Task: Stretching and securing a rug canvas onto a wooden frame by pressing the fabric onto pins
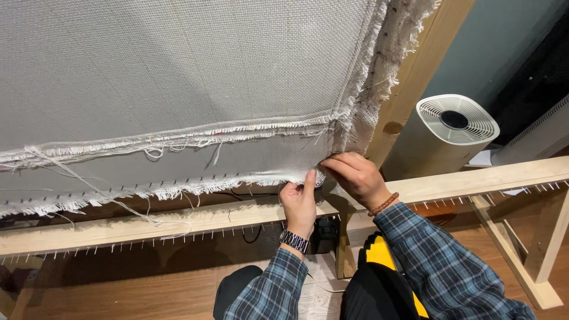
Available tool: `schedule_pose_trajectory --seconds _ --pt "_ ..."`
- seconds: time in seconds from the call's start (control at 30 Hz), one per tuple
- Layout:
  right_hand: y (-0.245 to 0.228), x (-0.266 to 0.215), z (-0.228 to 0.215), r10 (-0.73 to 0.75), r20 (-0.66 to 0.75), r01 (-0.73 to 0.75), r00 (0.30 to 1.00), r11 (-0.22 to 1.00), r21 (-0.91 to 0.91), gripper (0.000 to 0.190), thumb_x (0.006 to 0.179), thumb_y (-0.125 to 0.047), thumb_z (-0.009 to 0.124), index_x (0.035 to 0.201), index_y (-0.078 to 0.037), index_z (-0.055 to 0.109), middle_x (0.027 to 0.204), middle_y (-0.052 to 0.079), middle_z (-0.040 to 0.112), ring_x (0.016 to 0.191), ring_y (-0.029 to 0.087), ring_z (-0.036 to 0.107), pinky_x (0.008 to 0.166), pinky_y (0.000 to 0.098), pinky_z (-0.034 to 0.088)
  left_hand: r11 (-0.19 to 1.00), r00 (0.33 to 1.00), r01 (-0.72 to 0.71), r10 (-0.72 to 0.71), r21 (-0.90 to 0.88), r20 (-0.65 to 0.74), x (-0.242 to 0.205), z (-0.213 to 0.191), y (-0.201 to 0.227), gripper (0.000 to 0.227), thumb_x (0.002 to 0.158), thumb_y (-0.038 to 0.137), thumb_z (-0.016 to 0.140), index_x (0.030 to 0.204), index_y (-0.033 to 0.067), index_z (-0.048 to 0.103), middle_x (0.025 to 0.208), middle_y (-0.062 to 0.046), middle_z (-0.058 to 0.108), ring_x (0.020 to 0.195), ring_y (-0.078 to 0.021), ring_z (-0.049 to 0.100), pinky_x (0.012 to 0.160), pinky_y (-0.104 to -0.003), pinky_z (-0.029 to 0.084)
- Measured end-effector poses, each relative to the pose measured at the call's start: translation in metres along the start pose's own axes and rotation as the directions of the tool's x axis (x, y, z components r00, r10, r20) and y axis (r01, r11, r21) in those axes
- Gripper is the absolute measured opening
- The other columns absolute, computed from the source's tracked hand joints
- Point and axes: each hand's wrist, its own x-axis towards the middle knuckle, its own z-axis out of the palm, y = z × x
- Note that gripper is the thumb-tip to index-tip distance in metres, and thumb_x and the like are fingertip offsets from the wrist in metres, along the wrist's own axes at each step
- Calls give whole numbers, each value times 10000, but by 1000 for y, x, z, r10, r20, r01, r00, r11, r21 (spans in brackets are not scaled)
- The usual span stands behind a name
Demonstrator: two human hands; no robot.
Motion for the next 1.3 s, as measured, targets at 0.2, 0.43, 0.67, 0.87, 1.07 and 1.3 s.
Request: schedule_pose_trajectory --seconds 0.2,0.43,0.67,0.87,1.07,1.3 --pt "-2 -2 0 11 12 -10 1000 999 -53 105 1023 -125 667 1048 -126 769 940 44 736 836 248 718 775 347 596 998 998 65 -65 12 3 7 -2 -8 398 909 234 871 679 83 583 497 -11 597 453 -3 446 479 -161 344" --pt "-11 4 1 -42 1 41 999 984 -172 65 994 -163 719 1041 -144 760 950 36 710 823 250 696 765 376 575 995 995 95 -95 20 11 14 -7 -25 251 919 250 846 817 47 737 636 -31 705 578 -19 555 571 -193 461" --pt "-18 15 1 -240 10 231 971 923 -308 126 1048 -191 640 1020 -153 757 1016 33 707 928 233 677 795 333 528 994 995 99 -99 41 1 18 -3 -8 223 914 219 846 769 83 745 613 15 661 567 -17 508 550 -178 405" --pt "-13 14 9 -266 83 277 960 943 -184 161 1059 -131 581 1047 -89 736 1011 79 688 947 285 685 790 368 557 989 986 144 -142 18 -83 20 -2 -15 244 850 212 902 734 79 735 584 -5 668 549 -18 522 519 -174 388" --pt "-16 18 4 -245 130 262 961 956 -130 173 1059 -119 562 1072 -64 726 1004 90 679 960 296 690 772 373 555 967 977 149 -176 -208 -121 -4 7 53 313 844 132 910 1061 0 728 934 -97 761 835 -91 676 768 -244 573" --pt "-16 17 4 -207 163 234 965 957 -172 135 1036 -127 596 1069 -105 725 976 36 676 969 239 684 771 338 535 945 965 162 -212 -284 -156 -12 13 73 306 824 142 920 956 19 673 865 -114 741 793 -107 691 697 -253 605"
